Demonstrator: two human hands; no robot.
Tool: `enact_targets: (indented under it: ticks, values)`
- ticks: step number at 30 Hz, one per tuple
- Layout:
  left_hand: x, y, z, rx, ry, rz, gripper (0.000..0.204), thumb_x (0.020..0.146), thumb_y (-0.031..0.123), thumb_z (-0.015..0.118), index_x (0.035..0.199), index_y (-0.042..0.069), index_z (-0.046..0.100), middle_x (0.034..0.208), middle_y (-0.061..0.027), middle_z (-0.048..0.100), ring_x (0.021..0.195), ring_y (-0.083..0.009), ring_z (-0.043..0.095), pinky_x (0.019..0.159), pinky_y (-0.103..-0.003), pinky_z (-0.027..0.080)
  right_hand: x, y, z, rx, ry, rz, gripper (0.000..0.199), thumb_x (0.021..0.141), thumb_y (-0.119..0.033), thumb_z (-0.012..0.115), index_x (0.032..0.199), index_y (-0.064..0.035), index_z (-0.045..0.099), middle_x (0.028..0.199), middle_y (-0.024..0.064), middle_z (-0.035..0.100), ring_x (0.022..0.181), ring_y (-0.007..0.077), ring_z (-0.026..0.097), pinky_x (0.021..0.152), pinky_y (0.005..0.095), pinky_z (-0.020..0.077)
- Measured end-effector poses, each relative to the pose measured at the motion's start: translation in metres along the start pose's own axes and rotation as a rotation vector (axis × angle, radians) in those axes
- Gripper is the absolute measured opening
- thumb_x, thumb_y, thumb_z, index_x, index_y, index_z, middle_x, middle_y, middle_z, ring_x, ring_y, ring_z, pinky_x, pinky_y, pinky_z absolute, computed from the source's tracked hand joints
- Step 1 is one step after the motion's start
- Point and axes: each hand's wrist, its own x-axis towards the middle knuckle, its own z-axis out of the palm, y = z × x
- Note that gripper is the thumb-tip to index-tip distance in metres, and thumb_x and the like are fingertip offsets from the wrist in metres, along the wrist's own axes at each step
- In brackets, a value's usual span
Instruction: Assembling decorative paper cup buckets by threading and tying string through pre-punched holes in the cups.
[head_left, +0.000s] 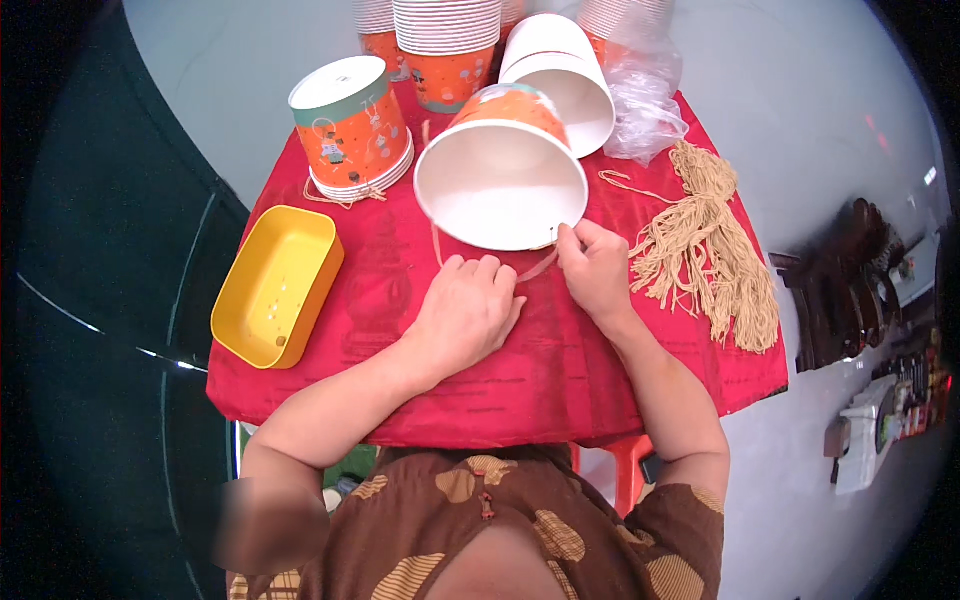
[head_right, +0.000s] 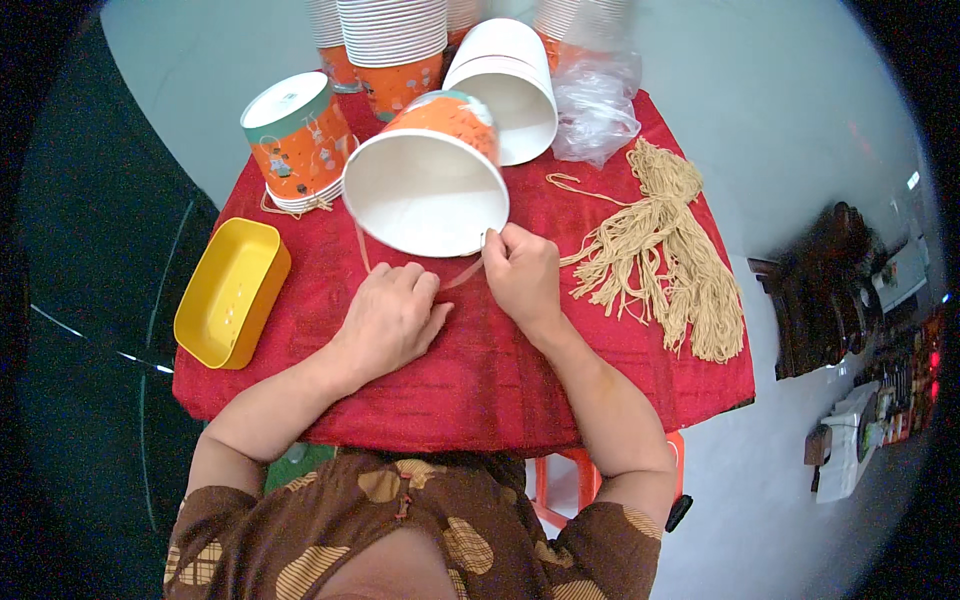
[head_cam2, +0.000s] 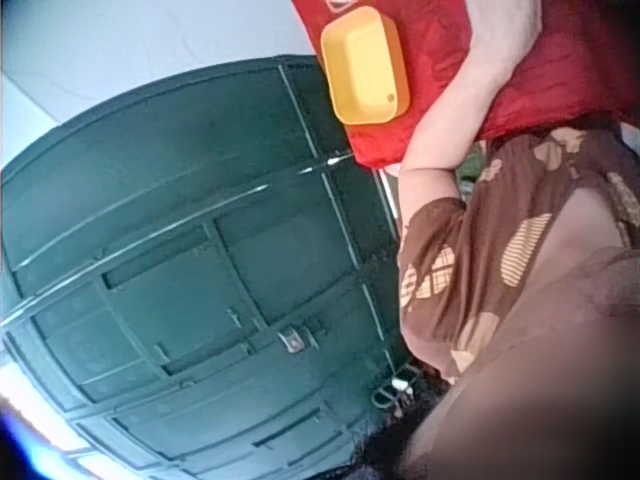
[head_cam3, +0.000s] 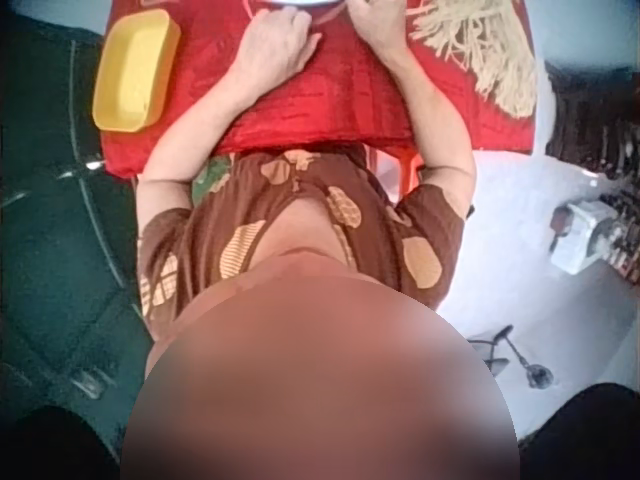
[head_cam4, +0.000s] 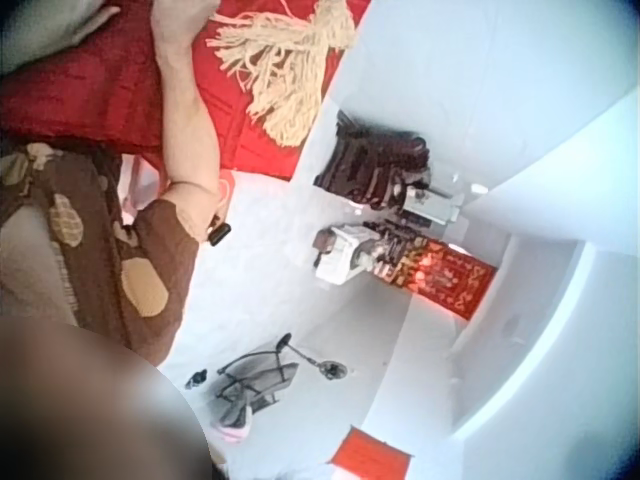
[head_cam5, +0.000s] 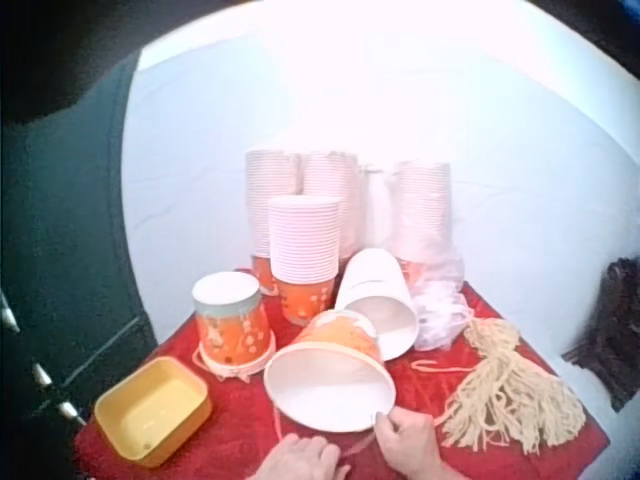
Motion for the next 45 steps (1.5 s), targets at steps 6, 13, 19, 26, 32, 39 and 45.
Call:
enact_targets:
  ticks: [6,13,19,26,32,39,45]
  values:
    - [0.0,0.002,0.002,-0.171,-0.013,0.053,0.024,0.079,0.015,0.071,0.09,-0.001,0.057,0.084,-0.0168,0.058,0.076,-0.0335,0.058,0.073,-0.043,0.048,0.008,0.008,-0.011,-0.044,0.073,0.016,0.027,0.087,-0.009,0.06,0.064,0.0041,0.053,0.056,0.0211,0.052,0.044,0.0286,0.052,0.046,0.0404,0.0391]
    - [0.006,-0.002,-0.011,-0.274,0.294,0.337,0.033,0.074,0.014,0.073,0.099,-0.005,0.061,0.11,-0.0235,0.06,0.095,-0.0383,0.061,0.087,-0.047,0.05,0.012,0.012,-0.013,-0.12,0.116,-0.081,0.027,0.087,-0.007,0.061,0.064,0.0028,0.051,0.057,0.0204,0.053,0.049,0.0331,0.055,0.047,0.0422,0.0403]
    - [0.003,-0.029,-0.021,-0.381,0.816,-0.065,0.031,0.075,0.003,0.054,0.106,-0.001,0.054,0.109,-0.0187,0.052,0.102,-0.0307,0.05,0.091,-0.04,0.041,0.013,0.011,-0.014,-0.056,0.118,-0.1,0.025,0.086,-0.004,0.062,0.065,0.0041,0.051,0.057,0.0197,0.053,0.048,0.0327,0.054,0.047,0.0417,0.0397]
    - [0.015,-0.086,-0.021,-1.476,0.532,-0.635,0.06,0.096,0.056,0.044,0.111,0.0,0.058,0.098,-0.007,0.061,0.092,-0.0151,0.058,0.086,-0.031,0.045,0.015,0.008,-0.015,0.017,0.027,-0.229,0.02,0.087,-0.002,0.061,0.07,0.0044,0.053,0.063,0.0191,0.055,0.053,0.0315,0.057,0.048,0.0394,0.0412]
    - [0.009,-0.088,-0.023,-1.6,0.226,-0.563,0.094,0.084,0.077,0.044,0.142,0.005,0.037,0.133,-0.0122,0.051,0.12,-0.0216,0.051,0.102,-0.034,0.04,0.018,0.005,-0.016,-0.08,0.018,-0.447,0.012,0.085,0.0,0.062,0.077,0.0028,0.054,0.066,0.0183,0.056,0.056,0.0344,0.058,0.049,0.0405,0.0429]
    - [0.016,-0.052,-0.026,-1.633,0.292,-0.676,0.075,0.09,0.054,0.058,0.143,0.005,0.035,0.137,-0.013,0.049,0.124,-0.0196,0.051,0.102,-0.036,0.045,0.015,0.007,-0.019,-0.174,0.002,-0.419,0.01,0.086,0.001,0.061,0.078,0.0022,0.055,0.066,0.0166,0.056,0.056,0.032,0.058,0.049,0.0379,0.0442]
    - [0.021,-0.052,-0.025,-1.765,0.391,-0.696,0.073,0.088,0.056,0.059,0.138,0.006,0.041,0.129,-0.0108,0.057,0.117,-0.0196,0.058,0.098,-0.037,0.048,0.004,-0.01,-0.017,0.135,0.071,-0.113,0.009,0.091,-0.006,0.062,0.093,0.0022,0.065,0.075,0.0079,0.066,0.063,0.0118,0.063,0.056,0.0267,0.0491]
